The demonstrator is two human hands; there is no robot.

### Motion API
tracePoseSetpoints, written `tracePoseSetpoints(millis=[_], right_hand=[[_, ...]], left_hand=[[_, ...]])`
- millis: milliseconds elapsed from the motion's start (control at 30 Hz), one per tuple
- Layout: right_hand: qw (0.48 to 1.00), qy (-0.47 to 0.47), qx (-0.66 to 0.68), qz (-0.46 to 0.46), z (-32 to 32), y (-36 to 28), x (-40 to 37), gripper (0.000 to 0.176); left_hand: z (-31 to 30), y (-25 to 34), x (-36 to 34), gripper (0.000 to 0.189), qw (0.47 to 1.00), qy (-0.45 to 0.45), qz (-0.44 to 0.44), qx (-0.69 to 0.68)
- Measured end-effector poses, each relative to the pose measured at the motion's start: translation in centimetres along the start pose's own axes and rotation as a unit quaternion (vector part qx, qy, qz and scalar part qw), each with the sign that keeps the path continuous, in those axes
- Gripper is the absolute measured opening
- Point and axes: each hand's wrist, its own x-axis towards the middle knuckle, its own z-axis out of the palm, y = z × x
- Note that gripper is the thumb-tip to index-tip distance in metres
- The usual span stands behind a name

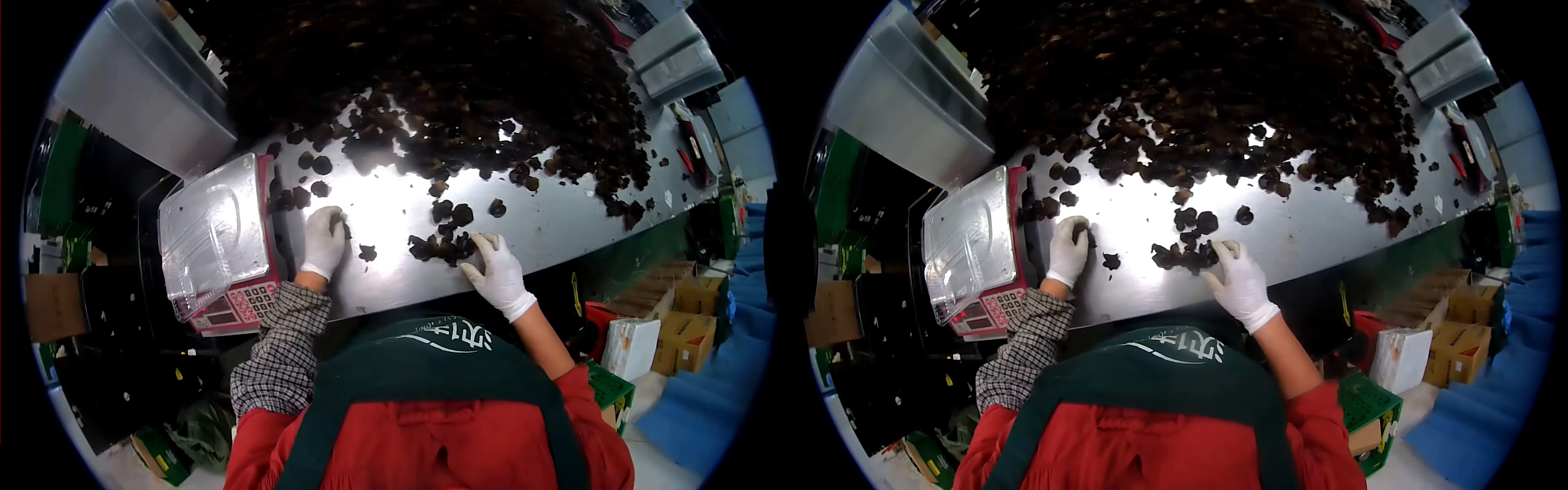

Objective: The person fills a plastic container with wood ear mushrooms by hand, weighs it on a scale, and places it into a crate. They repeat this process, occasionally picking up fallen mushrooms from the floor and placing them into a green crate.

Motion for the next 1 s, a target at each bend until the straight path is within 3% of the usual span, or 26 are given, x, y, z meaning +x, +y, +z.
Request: tracePoseSetpoints(millis=[167,267,367,467,633,733,800,833,900,967,1000], right_hand=[[0.995,-0.006,-0.050,-0.089,2.3,0.7,2.5,0.041],[0.996,0.030,-0.021,-0.077,2.0,2.3,3.4,0.029],[0.994,0.067,-0.003,-0.086,1.3,1.8,3.6,0.024],[0.989,0.067,0.008,-0.129,1.5,-0.1,3.5,0.026],[0.987,-0.045,-0.080,-0.135,4.3,-3.7,2.5,0.032],[0.988,-0.039,-0.054,-0.141,5.2,-2.5,3.1,0.023],[0.987,-0.001,-0.006,-0.162,4.8,-1.3,3.6,0.014],[0.994,-0.038,0.043,-0.098,4.0,-0.8,3.3,0.023],[0.988,0.065,0.115,-0.077,2.0,0.4,3.1,0.017],[0.989,0.104,0.106,0.016,-0.3,2.4,2.7,0.015],[0.987,0.144,0.072,0.005,-1.0,3.6,2.6,0.017]], left_hand=[[-0.2,2.4,-2.5,0.025,0.997,0.008,0.074,0.000],[-0.5,2.5,-3.1,0.023,0.997,-0.004,0.081,0.004],[-0.2,3.1,-3.3,0.022,0.996,0.045,0.027,-0.073],[-0.1,4.8,-3.4,0.021,0.997,0.014,0.069,-0.039],[0.8,5.3,-4.2,0.010,0.984,-0.045,0.146,0.090],[0.8,4.2,-3.7,0.008,0.986,-0.090,0.106,0.087],[0.5,3.9,-3.4,0.008,0.996,-0.036,0.075,0.019],[0.3,3.8,-3.0,0.008,0.998,-0.009,0.060,-0.015],[-0.2,4.5,-2.2,0.008,0.993,0.063,-0.023,-0.095],[-0.7,7.0,-1.0,0.006,0.990,0.040,-0.035,-0.131],[-0.9,8.9,-0.5,0.006,0.985,0.004,-0.047,-0.168]])
